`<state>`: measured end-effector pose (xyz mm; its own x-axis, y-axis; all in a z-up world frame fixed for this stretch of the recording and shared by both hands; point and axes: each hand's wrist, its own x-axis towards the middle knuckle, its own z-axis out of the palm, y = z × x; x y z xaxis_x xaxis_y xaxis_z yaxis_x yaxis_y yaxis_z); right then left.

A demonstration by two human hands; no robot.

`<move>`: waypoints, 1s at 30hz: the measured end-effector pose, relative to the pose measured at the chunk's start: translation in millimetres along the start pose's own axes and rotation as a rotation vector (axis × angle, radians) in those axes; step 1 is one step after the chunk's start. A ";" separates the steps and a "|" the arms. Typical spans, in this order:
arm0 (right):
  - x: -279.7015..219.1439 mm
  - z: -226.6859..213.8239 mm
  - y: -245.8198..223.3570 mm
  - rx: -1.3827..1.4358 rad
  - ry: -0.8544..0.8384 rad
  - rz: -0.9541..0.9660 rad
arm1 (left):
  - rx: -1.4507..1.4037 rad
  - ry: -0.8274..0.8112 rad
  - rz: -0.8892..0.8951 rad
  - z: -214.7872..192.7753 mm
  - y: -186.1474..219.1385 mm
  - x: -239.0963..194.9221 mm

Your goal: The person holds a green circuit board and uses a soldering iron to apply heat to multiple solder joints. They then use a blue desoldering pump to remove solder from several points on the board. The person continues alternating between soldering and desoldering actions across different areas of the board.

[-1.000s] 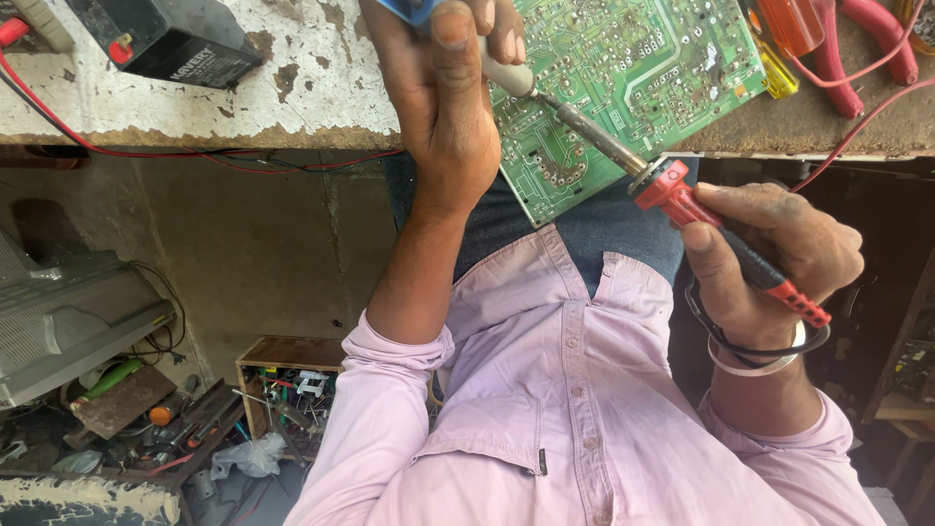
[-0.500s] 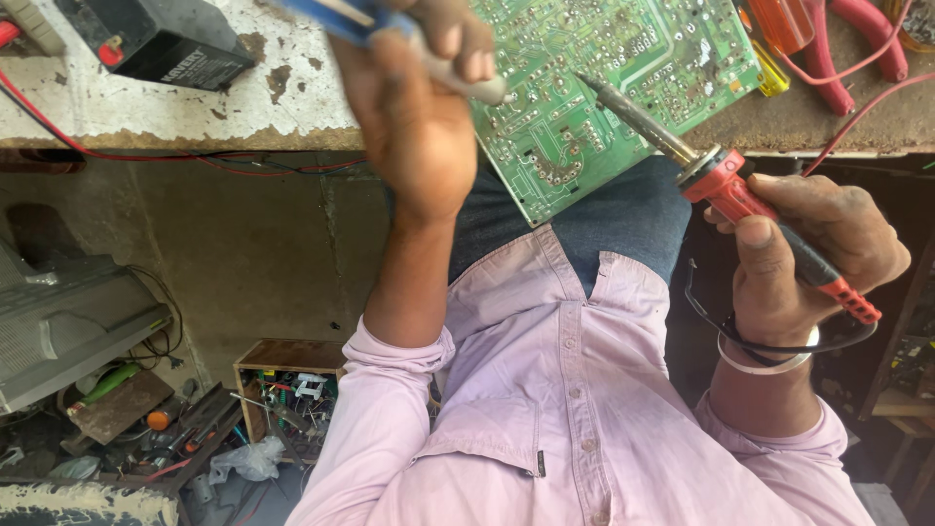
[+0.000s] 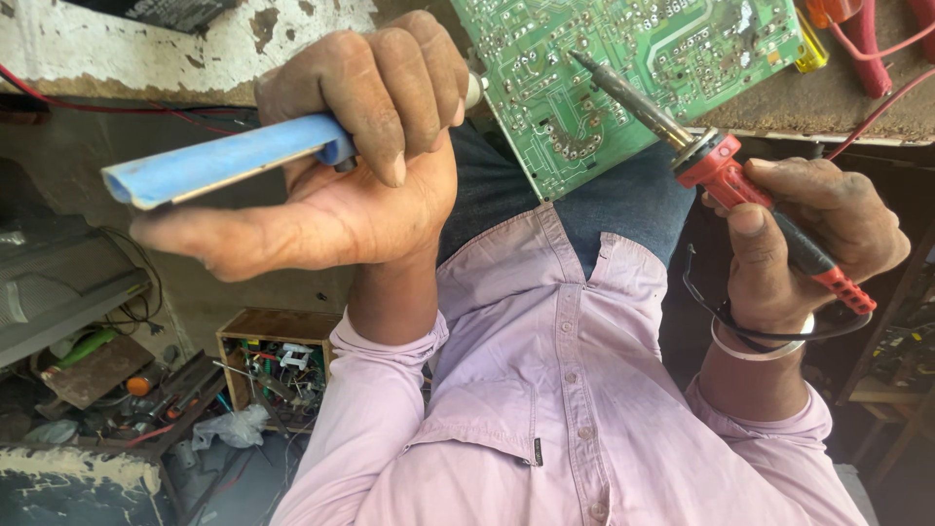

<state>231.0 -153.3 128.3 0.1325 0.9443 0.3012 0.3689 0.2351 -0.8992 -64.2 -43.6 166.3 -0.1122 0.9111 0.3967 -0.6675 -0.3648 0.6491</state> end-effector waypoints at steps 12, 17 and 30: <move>3.4 7.1 -11.2 0.045 0.002 -0.020 | -0.107 -0.003 -0.071 -10.8 0.4 1.2; 2.0 5.4 -8.5 0.042 0.007 -0.050 | -0.247 0.141 -0.092 -15.2 -1.7 -11.0; 15.9 17.6 -13.7 0.105 -0.108 0.024 | -0.278 0.303 -0.083 -21.3 -7.2 -27.4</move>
<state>211.9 -137.4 139.8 0.0386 0.9678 0.2488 0.2679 0.2298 -0.9356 -71.9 -61.9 137.0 -0.2335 0.9656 0.1141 -0.8521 -0.2597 0.4545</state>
